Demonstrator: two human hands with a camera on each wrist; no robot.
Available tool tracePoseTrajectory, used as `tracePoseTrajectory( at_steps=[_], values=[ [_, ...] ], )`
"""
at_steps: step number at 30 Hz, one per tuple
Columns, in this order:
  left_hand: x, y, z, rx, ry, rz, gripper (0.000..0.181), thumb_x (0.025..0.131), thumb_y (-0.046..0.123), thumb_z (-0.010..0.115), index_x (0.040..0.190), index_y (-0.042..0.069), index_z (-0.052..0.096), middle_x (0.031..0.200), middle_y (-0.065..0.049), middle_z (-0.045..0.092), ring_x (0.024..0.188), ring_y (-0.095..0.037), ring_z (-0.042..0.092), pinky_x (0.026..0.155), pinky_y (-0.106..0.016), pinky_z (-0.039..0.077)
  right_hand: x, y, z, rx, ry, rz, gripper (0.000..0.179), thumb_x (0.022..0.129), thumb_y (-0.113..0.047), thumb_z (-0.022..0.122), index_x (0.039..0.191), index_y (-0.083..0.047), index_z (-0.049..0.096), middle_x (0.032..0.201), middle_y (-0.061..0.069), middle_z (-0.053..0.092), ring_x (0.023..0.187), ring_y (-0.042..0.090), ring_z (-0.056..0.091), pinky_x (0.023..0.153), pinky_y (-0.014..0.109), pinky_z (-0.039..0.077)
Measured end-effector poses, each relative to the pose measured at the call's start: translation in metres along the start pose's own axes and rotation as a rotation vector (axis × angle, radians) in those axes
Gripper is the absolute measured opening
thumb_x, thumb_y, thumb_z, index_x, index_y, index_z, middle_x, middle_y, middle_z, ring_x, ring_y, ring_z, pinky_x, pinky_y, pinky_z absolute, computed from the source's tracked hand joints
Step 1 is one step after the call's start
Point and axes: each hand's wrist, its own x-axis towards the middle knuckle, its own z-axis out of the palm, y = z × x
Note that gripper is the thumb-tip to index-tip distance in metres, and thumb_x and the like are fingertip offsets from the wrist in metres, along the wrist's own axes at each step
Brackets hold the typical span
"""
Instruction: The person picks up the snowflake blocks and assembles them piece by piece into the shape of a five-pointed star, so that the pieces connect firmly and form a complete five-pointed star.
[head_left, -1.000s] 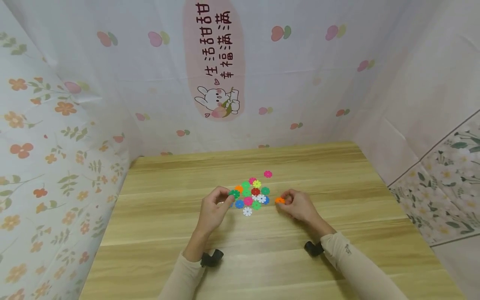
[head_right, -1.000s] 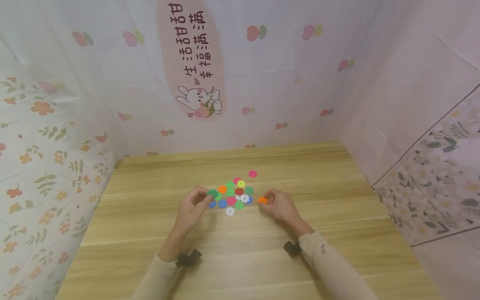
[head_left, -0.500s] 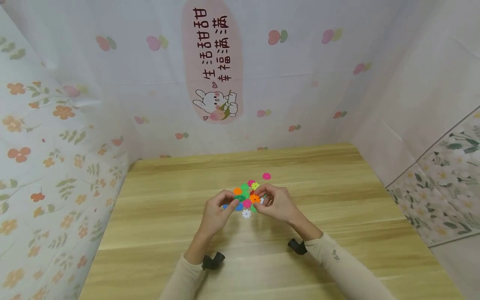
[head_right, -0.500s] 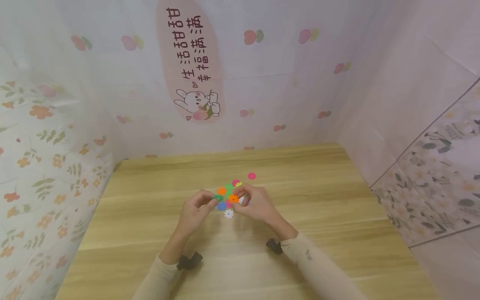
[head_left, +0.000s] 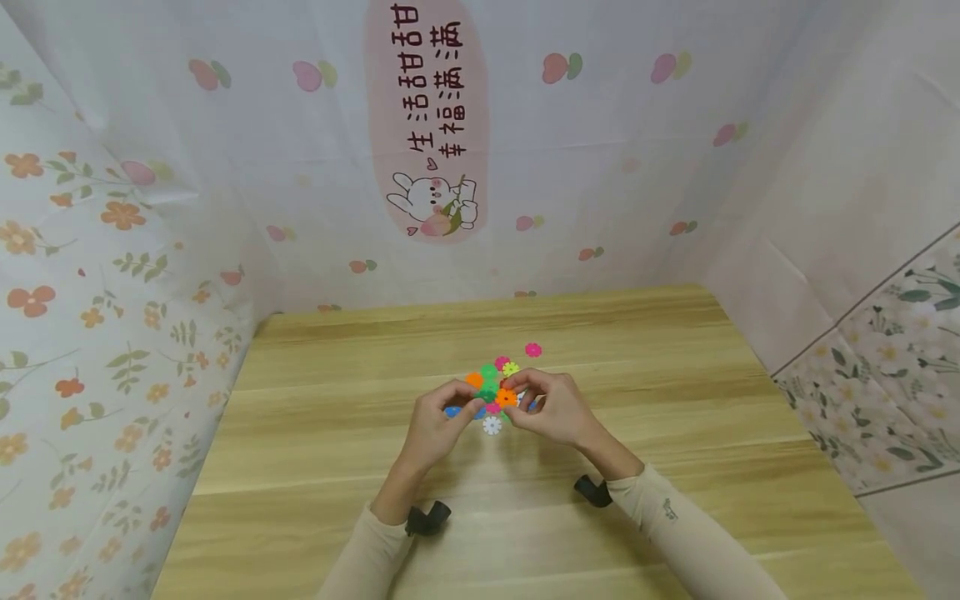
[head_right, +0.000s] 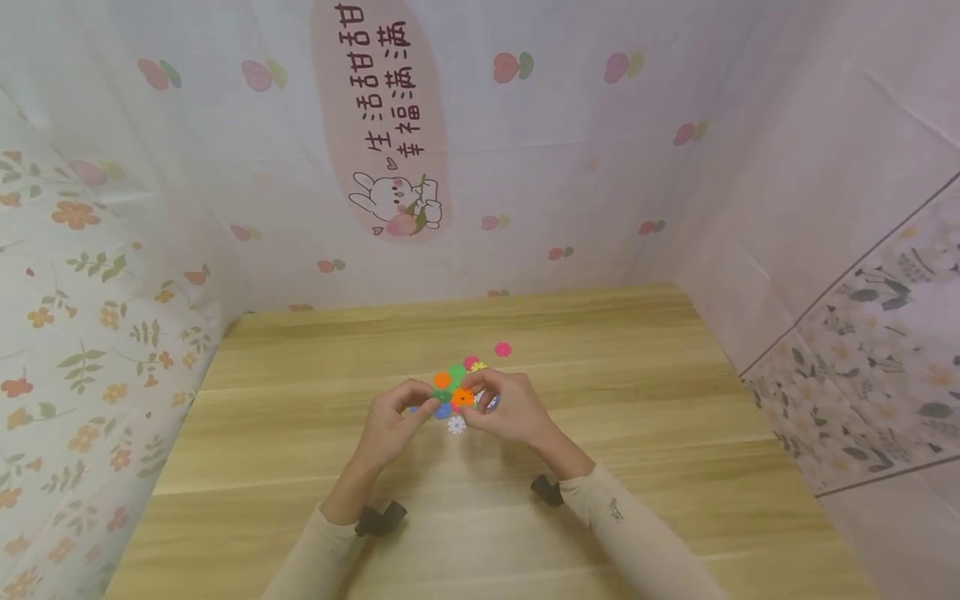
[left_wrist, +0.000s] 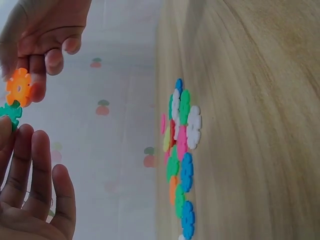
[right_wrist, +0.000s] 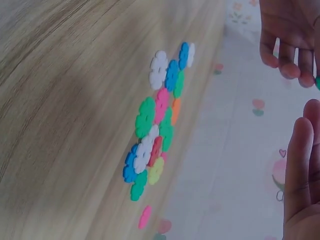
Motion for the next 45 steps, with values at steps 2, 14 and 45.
tracePoseTrajectory(
  at_steps=[2,14,45],
  values=[
    [-0.002,-0.001,0.000,-0.004,-0.003,-0.003,0.006,0.087,0.005,0.065,0.092,0.000,0.065,0.085,-0.008,0.066,0.081,-0.019,0.063,0.077,-0.036,0.053,-0.001,0.000,0.001,0.004,0.003,0.004,0.025,0.074,-0.002,0.075,0.098,-0.002,0.066,0.086,0.007,0.066,0.062,0.016,0.059,0.054,0.026,0.053],
    [0.001,-0.001,-0.003,0.024,0.030,-0.024,0.007,0.087,0.004,0.064,0.093,-0.001,0.065,0.089,-0.008,0.066,0.081,-0.018,0.061,0.078,-0.038,0.052,0.003,0.023,0.007,-0.015,0.041,0.021,0.034,0.077,-0.015,0.077,0.108,-0.006,0.068,0.078,-0.001,0.067,0.065,0.016,0.059,0.055,0.033,0.052],
    [0.002,0.003,0.001,0.102,0.025,0.042,0.005,0.084,0.000,0.067,0.087,-0.003,0.067,0.081,-0.011,0.067,0.078,-0.020,0.063,0.075,-0.030,0.053,0.005,0.018,0.013,0.023,0.065,0.002,0.031,0.073,-0.012,0.080,0.100,-0.001,0.070,0.075,0.001,0.065,0.061,0.014,0.060,0.057,0.027,0.054]
  ],
)
